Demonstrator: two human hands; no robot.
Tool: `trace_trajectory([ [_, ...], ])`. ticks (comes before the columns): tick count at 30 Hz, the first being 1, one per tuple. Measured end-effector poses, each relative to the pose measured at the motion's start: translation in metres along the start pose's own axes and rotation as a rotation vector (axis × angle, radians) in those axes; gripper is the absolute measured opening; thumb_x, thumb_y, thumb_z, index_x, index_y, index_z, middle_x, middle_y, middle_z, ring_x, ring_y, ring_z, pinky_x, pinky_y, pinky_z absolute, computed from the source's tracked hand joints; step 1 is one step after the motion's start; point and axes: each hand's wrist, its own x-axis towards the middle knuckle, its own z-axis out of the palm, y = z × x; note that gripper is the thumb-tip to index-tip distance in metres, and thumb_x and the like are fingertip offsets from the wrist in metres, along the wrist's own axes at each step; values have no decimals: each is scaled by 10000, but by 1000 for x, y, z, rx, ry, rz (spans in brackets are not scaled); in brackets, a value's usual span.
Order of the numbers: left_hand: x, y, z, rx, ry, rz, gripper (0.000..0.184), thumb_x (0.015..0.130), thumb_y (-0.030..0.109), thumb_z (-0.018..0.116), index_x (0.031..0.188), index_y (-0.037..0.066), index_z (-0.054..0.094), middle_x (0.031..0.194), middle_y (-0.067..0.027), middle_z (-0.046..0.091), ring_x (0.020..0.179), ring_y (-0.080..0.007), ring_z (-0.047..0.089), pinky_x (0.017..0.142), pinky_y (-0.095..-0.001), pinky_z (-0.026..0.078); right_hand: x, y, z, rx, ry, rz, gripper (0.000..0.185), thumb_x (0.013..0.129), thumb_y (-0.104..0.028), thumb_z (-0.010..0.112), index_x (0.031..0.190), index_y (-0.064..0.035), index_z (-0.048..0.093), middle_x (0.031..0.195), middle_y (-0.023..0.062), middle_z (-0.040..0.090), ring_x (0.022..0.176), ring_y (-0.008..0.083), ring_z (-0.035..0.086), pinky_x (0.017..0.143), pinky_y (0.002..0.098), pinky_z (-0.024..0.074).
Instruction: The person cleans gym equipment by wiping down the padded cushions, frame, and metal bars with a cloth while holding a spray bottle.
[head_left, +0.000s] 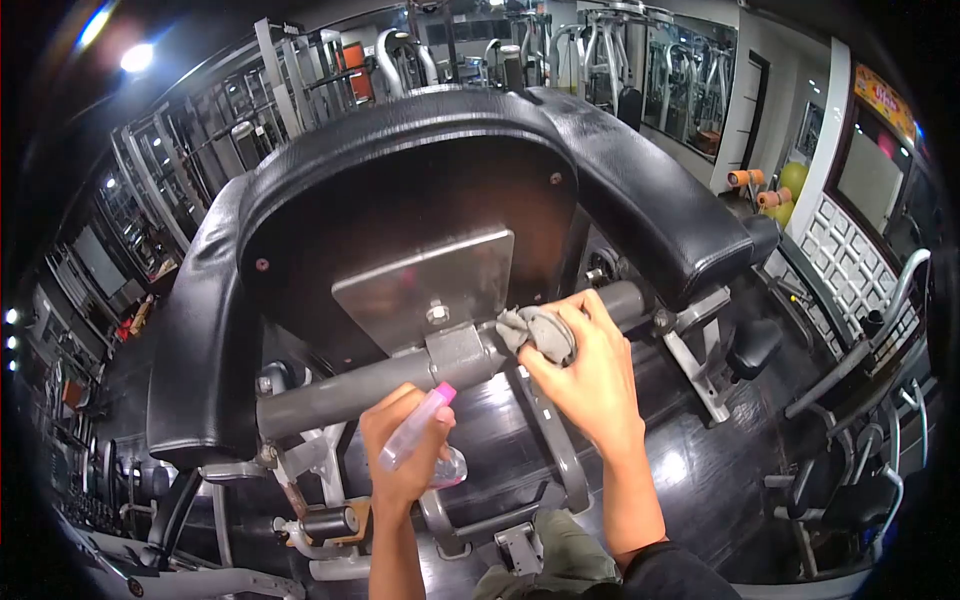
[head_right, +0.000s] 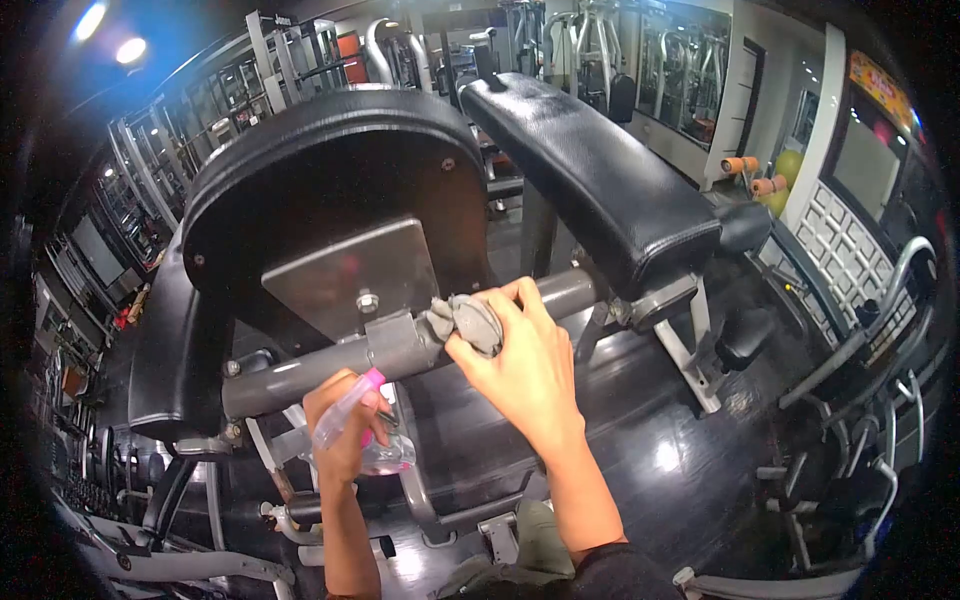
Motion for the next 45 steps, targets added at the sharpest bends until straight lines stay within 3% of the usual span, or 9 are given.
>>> trace_trajectory([
  [12,-10,5,-14,93,105,42,217,824,110,644,655,-16,597,575,-43,507,455,-101,488,433,-270,356,-17,-7,24,-18,134,-108,342,722,-170,763,1040,-84,671,1021,102,591,854,352,660,722,444,534],
  [17,-4,-3,-22,108,76,111,230,786,83,641,613,-11,522,546,-57,447,473,-142,397,465,-328,303,-23,10,27,93,198,-99,355,709,-81,734,1057,-51,675,1006,121,599,920,304,643,815,382,514],
  [20,-5,-2,-28,152,-2,99,206,836,95,609,698,-58,615,680,-84,569,453,-121,573,435,-243,433,-27,9,26,107,193,-84,352,702,-66,726,1049,-44,675,1008,125,598,939,297,632,830,379,505],
  [22,-2,0,-26,126,78,185,191,780,66,649,641,-16,547,567,-66,462,480,-165,399,478,-331,311,-27,5,29,89,183,-93,387,695,-56,725,1077,-55,661,999,129,598,945,293,635,831,380,505],
  [25,-2,6,-32,141,70,133,162,777,58,664,664,-14,574,579,-71,472,485,-176,418,479,-324,320,-25,-7,36,157,268,-112,416,685,-54,731,1091,-70,640,1009,127,604,946,307,642,826,387,511],
  [34,5,-3,-38,239,50,267,158,843,79,641,713,-10,659,558,-34,520,447,-105,517,449,-263,363,-34,-55,41,-106,-69,-189,458,625,-206,853,1036,-119,670,996,78,640,851,327,678,711,412,553],
  [38,1,-6,-37,114,100,157,121,780,58,691,705,-8,621,588,-75,481,488,-187,465,478,-314,339,-14,-47,27,-221,131,-64,372,685,-192,788,1032,-91,702,983,96,655,841,336,682,720,422,550],
  [42,3,-10,-40,113,97,203,130,783,56,687,699,-7,610,583,-74,477,491,-185,456,481,-314,334,-11,-55,36,-264,135,-16,356,699,-210,771,1018,-70,699,964,121,650,825,349,677,726,435,548],
  [45,0,-18,-43,177,44,223,204,877,88,618,736,-55,652,673,-61,558,462,-110,570,445,-239,413,-25,-69,50,-223,-5,-105,418,685,-259,807,1046,-96,674,973,115,627,813,353,682,702,444,553],
])
